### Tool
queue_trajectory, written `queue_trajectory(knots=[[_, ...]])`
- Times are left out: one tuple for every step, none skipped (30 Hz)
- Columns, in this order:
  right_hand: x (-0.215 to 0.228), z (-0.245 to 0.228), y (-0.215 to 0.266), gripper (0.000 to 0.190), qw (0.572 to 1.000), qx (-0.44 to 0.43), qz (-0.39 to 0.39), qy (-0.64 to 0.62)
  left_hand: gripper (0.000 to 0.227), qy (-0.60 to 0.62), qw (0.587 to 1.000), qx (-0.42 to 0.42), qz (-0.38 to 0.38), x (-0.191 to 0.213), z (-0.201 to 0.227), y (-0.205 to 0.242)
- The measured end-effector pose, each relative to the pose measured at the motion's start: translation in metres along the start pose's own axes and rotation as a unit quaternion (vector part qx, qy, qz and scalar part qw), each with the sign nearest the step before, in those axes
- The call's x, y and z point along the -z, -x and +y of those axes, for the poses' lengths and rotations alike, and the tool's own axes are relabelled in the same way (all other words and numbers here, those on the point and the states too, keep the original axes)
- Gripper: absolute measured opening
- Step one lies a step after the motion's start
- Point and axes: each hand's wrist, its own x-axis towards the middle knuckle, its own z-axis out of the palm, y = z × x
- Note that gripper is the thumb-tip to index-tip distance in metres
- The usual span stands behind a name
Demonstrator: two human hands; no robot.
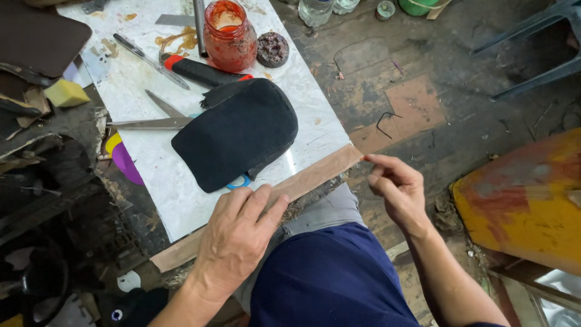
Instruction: The person uses a metal tool to mark a thin strip of light brown leather, then applies red adhesive to the strip's edge. They press the strip onto a black leather pouch and smooth it down, preparing the components for assembly.
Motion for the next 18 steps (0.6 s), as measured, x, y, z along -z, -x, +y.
queue_trajectory(knots=[[0.002, 0.003, -0.001, 0.034, 1.000, 0.013, 0.009, -0.019, 0.020, 0.000, 1.000, -0.001, -0.005, -0.001, -0.001, 0.001], [0.005, 0.006, -0.001, 0.033, 0.999, 0.027, 0.018, -0.038, 0.022, 0.000, 1.000, -0.002, -0.010, -0.002, -0.001, 0.003], [0.003, 0.004, -0.002, 0.033, 0.999, 0.027, 0.019, -0.038, 0.022, 0.001, 1.000, -0.003, -0.009, -0.002, -0.001, 0.002], [0.002, 0.002, -0.002, 0.036, 0.999, 0.028, 0.007, -0.032, 0.020, -0.001, 1.000, -0.003, -0.005, -0.001, -0.001, 0.001], [0.000, -0.001, -0.002, 0.038, 0.999, 0.027, -0.006, -0.027, 0.018, -0.002, 1.000, -0.002, 0.000, 0.000, 0.000, 0.000], [0.000, 0.001, -0.001, 0.038, 0.999, 0.027, -0.005, -0.026, 0.018, -0.001, 1.000, -0.002, 0.000, 0.000, 0.000, 0.000], [0.000, 0.002, -0.001, 0.036, 0.999, 0.031, -0.005, -0.003, 0.019, -0.001, 1.000, -0.003, 0.000, 0.000, 0.000, 0.000], [-0.001, 0.004, -0.002, 0.034, 0.999, 0.035, -0.005, 0.020, 0.021, -0.001, 1.000, -0.004, 0.000, 0.000, 0.000, 0.000], [-0.001, 0.005, -0.002, 0.034, 0.999, 0.035, -0.007, 0.020, 0.021, -0.001, 1.000, -0.002, 0.000, 0.001, -0.001, 0.000], [-0.001, 0.007, -0.002, 0.035, 0.999, 0.041, 0.006, 0.014, 0.022, -0.001, 1.000, -0.002, -0.004, 0.001, -0.001, 0.000], [-0.001, 0.008, -0.002, 0.035, 0.999, 0.047, 0.019, 0.010, 0.023, 0.000, 1.000, -0.002, -0.008, 0.001, -0.001, 0.000], [0.000, 0.010, -0.002, 0.035, 0.999, 0.046, 0.019, 0.010, 0.023, 0.001, 1.000, -0.001, -0.008, 0.000, -0.001, 0.002], [0.000, 0.011, -0.001, 0.035, 0.999, 0.044, 0.012, 0.024, 0.024, -0.001, 1.000, -0.001, -0.021, -0.001, -0.002, 0.003], [0.001, 0.013, -0.001, 0.035, 0.998, 0.042, 0.004, 0.038, 0.026, -0.002, 0.999, 0.000, -0.034, -0.002, -0.002, 0.004], [-0.002, 0.008, 0.000, 0.035, 0.998, 0.041, 0.004, 0.038, 0.026, -0.001, 0.999, 0.000, -0.033, -0.001, -0.002, 0.003], [-0.005, 0.004, 0.001, 0.034, 0.995, 0.070, 0.006, 0.064, 0.024, 0.002, 1.000, 0.000, -0.021, -0.001, -0.001, 0.002], [-0.009, -0.001, 0.001, 0.035, 0.991, 0.100, 0.006, 0.089, 0.022, 0.003, 1.000, 0.000, -0.009, 0.000, -0.001, 0.002], [-0.009, 0.001, 0.001, 0.035, 0.991, 0.099, 0.005, 0.089, 0.022, 0.003, 1.000, 0.001, -0.009, 0.000, -0.002, 0.002]])
